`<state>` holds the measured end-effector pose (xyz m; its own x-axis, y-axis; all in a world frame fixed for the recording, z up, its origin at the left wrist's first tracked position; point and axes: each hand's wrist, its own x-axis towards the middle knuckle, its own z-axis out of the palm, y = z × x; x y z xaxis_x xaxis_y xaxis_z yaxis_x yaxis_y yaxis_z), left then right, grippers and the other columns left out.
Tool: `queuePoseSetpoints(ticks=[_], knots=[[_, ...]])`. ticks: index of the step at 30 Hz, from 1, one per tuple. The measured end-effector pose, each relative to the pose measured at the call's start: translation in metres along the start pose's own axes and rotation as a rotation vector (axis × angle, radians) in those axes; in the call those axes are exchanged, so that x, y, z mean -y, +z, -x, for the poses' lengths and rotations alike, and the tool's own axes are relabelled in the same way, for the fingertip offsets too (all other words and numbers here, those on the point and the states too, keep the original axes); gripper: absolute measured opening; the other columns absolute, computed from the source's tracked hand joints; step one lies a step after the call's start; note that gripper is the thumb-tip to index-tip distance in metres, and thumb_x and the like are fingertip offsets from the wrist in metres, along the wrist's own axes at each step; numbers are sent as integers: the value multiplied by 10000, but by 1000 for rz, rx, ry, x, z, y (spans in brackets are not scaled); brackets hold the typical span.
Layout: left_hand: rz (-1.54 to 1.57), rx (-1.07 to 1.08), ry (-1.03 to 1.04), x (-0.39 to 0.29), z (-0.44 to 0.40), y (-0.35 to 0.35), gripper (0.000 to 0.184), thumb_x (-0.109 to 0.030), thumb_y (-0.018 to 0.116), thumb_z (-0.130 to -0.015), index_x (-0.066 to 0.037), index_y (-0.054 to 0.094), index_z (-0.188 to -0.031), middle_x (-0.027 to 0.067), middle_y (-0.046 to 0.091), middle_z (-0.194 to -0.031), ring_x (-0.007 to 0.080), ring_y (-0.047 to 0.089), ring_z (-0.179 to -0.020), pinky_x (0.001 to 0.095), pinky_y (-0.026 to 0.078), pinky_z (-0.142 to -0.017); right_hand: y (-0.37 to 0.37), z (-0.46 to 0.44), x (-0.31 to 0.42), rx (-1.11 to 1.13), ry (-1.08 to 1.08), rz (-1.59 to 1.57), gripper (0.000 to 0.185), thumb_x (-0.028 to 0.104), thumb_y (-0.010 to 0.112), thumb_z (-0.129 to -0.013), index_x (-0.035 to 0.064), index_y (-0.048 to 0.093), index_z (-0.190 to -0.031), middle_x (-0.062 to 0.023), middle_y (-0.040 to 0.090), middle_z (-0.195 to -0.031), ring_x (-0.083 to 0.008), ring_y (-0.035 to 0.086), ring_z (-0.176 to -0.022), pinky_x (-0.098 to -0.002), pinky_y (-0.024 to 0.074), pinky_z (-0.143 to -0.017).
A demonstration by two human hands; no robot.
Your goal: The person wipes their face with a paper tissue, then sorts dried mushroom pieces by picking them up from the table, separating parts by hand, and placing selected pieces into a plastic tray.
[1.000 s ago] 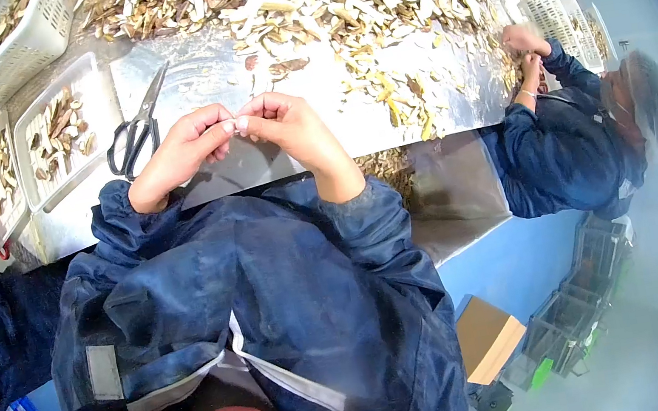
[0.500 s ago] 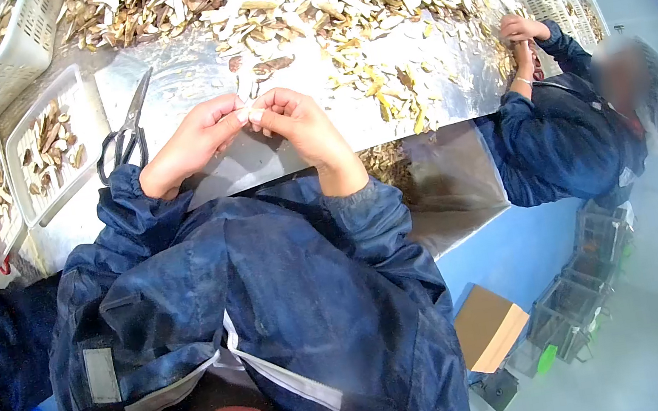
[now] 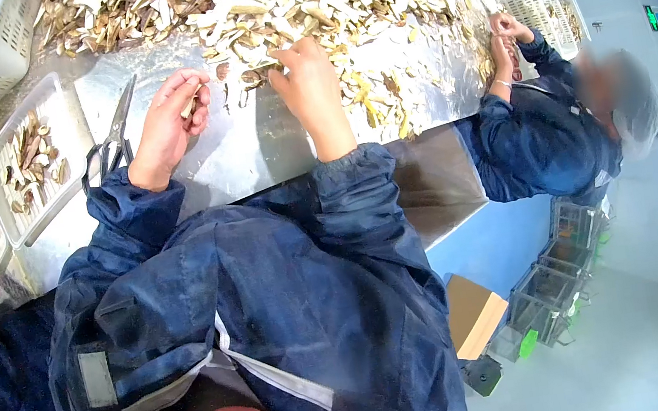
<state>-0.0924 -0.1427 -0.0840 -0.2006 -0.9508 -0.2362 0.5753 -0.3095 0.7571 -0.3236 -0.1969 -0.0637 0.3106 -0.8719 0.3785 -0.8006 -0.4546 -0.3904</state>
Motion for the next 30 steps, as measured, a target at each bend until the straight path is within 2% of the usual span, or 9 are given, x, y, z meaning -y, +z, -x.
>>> queuePoseSetpoints(ticks=[3,9,12,19,23,26,29,30], knots=[[-18,-24,-16,0,0,-2,143,-213,518,-1016,-97,590,-1059,0,580,-847,68,490,-609,200,352,-498,5,-4,2,26,-70,66,211,124,768,-726,40,723,-915,-147,614,-892,-331,605,-889,-430,489,-786],[8,8,17,1,2,-1,147,-222,544,-1004,-92,592,-1056,11,606,-897,90,564,-715,231,431,-565,-7,0,2,207,274,-83,175,124,774,-746,23,664,-837,-136,642,-811,-305,622,-760,-398,510,-704],[-24,-5,5,0,3,1,165,-214,556,-999,-80,597,-1086,16,613,-918,93,581,-745,233,446,-574,-12,-1,11,94,256,-230,219,127,777,-755,24,636,-885,-124,631,-806,-277,617,-719,-371,511,-661],[-67,104,-75,9,7,15,268,-226,570,-1005,-41,586,-1199,25,615,-946,84,581,-721,206,451,-546,-14,4,64,51,50,-342,266,105,765,-734,35,610,-939,-120,620,-824,-253,616,-735,-358,512,-666],[-63,174,-63,13,5,9,254,-236,594,-998,-46,597,-1166,-1,616,-918,71,578,-704,204,448,-554,-4,7,74,57,85,-337,252,93,755,-744,37,606,-939,-121,614,-852,-260,615,-728,-360,516,-656],[-72,168,-62,10,7,9,251,-238,590,-1000,-45,599,-1160,-4,613,-890,66,573,-691,197,439,-541,-7,8,78,130,160,-379,269,96,766,-747,28,607,-953,-106,623,-842,-221,624,-732,-342,518,-656],[-75,149,-69,11,6,8,235,-229,579,-1006,-44,598,-1150,-4,604,-879,65,567,-675,196,433,-530,-13,12,75,189,135,-566,251,100,751,-820,4,625,-1015,-68,647,-842,-144,624,-736,-290,515,-655],[-81,132,-61,10,6,9,222,-224,569,-1011,-45,596,-1140,-7,596,-867,64,563,-662,196,428,-519,-12,13,72,225,251,-738,245,104,739,-845,-6,629,-1035,-60,653,-848,-125,620,-739,-274,512,-655]])
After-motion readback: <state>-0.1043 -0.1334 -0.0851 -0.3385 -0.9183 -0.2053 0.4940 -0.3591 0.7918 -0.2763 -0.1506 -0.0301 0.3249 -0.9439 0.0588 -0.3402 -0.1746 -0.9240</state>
